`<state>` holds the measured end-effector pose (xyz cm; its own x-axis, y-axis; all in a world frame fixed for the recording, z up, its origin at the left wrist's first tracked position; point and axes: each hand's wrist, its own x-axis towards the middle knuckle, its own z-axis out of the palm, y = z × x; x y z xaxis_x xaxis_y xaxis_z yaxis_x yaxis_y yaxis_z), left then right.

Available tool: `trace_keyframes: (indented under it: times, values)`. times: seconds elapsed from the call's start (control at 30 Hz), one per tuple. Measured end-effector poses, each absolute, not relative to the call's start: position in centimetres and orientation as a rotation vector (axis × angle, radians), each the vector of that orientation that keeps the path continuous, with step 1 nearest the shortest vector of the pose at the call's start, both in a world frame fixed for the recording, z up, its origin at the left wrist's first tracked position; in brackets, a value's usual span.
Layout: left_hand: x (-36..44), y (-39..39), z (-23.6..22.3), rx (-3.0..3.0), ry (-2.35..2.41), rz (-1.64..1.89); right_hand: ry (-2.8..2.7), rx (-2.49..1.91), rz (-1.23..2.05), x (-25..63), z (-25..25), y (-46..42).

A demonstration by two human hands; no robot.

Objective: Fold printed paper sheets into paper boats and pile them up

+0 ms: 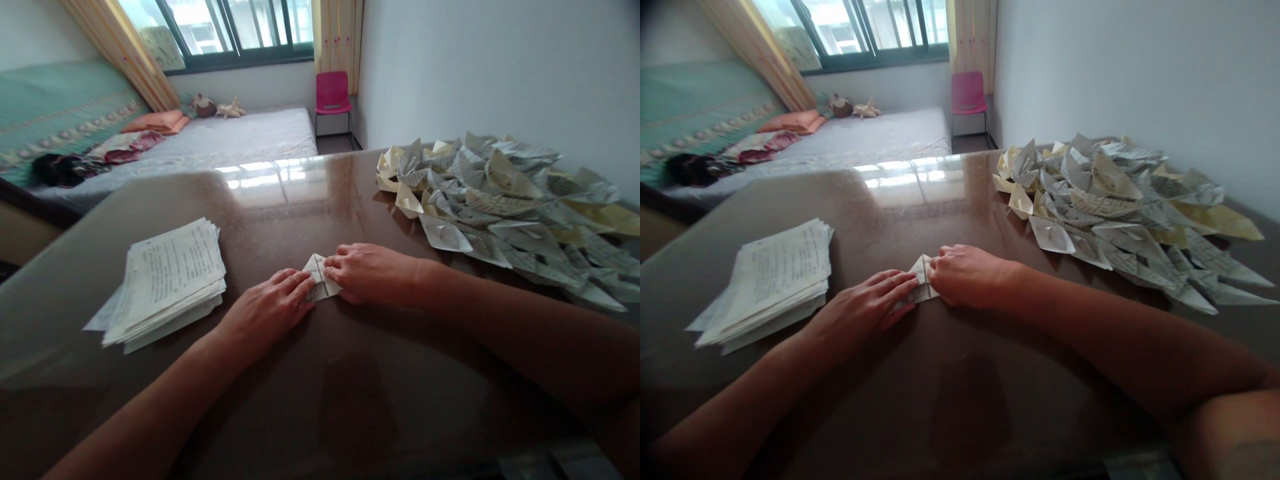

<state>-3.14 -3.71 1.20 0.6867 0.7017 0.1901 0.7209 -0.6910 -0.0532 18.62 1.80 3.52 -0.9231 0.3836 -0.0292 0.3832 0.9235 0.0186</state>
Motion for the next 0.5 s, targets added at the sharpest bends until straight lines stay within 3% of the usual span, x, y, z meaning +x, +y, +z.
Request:
trace_keyframes:
  times: [0.23, 0.5]
  values:
    - [-3.9, -4.0, 1.8, -2.835, -1.24, -0.103, 3.065, 0.666, 0.051, 18.5, 3.3, 1.5]
    - [-3.6, -4.0, 1.5, -2.802, -1.262, -0.16, 3.233, 0.764, -0.442, 18.6, 2.0, 3.3]
